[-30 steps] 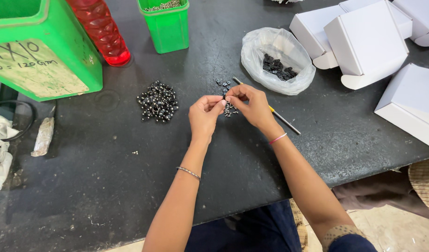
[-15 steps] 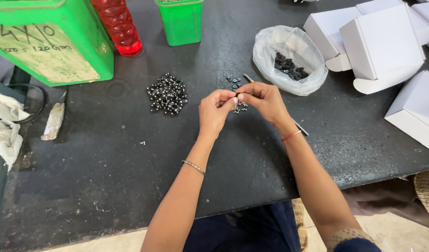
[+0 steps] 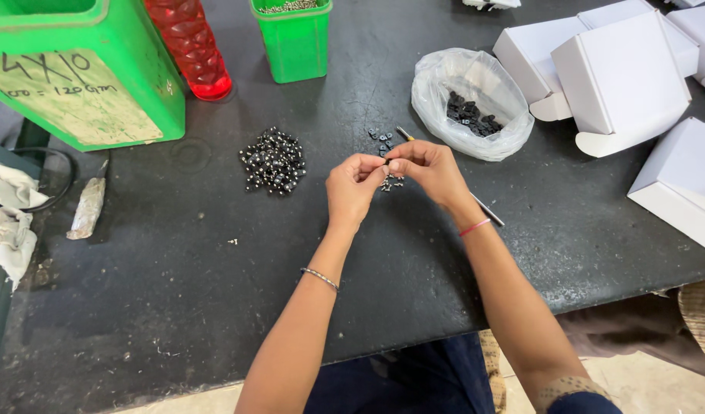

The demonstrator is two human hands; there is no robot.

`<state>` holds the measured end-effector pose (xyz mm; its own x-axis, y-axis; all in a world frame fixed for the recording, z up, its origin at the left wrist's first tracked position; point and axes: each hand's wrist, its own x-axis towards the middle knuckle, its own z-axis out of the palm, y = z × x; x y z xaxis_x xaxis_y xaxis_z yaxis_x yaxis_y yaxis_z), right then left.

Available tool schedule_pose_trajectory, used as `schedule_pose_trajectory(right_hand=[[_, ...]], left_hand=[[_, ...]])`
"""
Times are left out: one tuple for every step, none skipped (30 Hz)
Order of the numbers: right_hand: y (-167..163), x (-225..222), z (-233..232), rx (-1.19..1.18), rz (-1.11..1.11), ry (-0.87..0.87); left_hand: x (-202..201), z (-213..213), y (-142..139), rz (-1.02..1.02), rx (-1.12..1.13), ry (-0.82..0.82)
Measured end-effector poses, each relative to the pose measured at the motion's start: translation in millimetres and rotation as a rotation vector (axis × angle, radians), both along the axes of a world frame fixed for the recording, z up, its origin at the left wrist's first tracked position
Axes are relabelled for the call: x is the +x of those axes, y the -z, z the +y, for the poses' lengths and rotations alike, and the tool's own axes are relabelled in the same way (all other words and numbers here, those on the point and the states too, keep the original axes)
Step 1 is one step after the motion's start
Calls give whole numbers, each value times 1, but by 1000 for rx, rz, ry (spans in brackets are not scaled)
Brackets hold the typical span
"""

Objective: The person repeatedly picks small black and silver components from piles on a table and joins them by hand. A yellow-handled tool rests nearby but is not used. The person places assembled units into a small pile and continues the cycle without visible packaging or final placement.

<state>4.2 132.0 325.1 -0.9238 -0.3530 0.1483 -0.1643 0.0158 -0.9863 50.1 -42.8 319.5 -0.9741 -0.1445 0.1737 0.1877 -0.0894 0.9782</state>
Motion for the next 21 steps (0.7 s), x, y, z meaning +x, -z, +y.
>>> schedule_pose_trajectory(right_hand=[[4, 0, 0, -30, 12, -1], [8, -1, -1, -60, 26, -4], [11, -3, -2, -93, 41, -7], [13, -4, -1, -98, 57, -3], [17, -4, -1, -103, 70, 0], [18, -6, -1, -109, 87, 2], [20, -8, -1, -106, 91, 3], [22, -8, -2, -102, 94, 4], [23, -9, -2, -98, 98, 5], [24, -10, -2, -91, 113, 13], [25, -9, -2, -85, 127, 20], [26, -8, -3, -79, 140, 27], [26, -8, -4, -73, 147, 39], [26, -6, -5, -67, 152, 50], [26, -5, -6, -61, 158, 63], [25, -4, -8, -62, 159, 71], [23, -2, -9, -63, 159, 80], [21, -1, -11, -63, 159, 89], [16, -2, -9, -75, 148, 59], [11, -4, -7, -88, 137, 29], [6, -6, -6, -101, 127, -2]], left_hand=[[1, 1, -1, 16, -20, 7], [3, 1, -2, 13, -55, -2], [4, 2, -3, 12, -91, -11], [5, 2, -4, 8, -125, -22], [6, 3, -4, 7, -127, -25], [6, 3, -5, 9, -129, -27], [6, 4, -6, 12, -132, -30], [6, 4, -6, 3, -130, -28], [5, 4, -5, -5, -128, -25], [4, 4, -5, -11, -125, -23], [4, 4, -4, -6, -127, -30], [4, 4, -3, -1, -129, -37], [3, 4, -2, 4, -132, -42], [4, 4, 0, 6, -120, -38], [3, 3, 0, 9, -109, -34], [2, 3, 1, 14, -96, -30], [1, 3, 0, 16, -114, -30], [-1, 2, -1, 18, -133, -30], [-2, 1, -3, 20, -151, -28], [-2, -1, -6, 36, -199, -63], [-2, -5, -9, 53, -248, -100]])
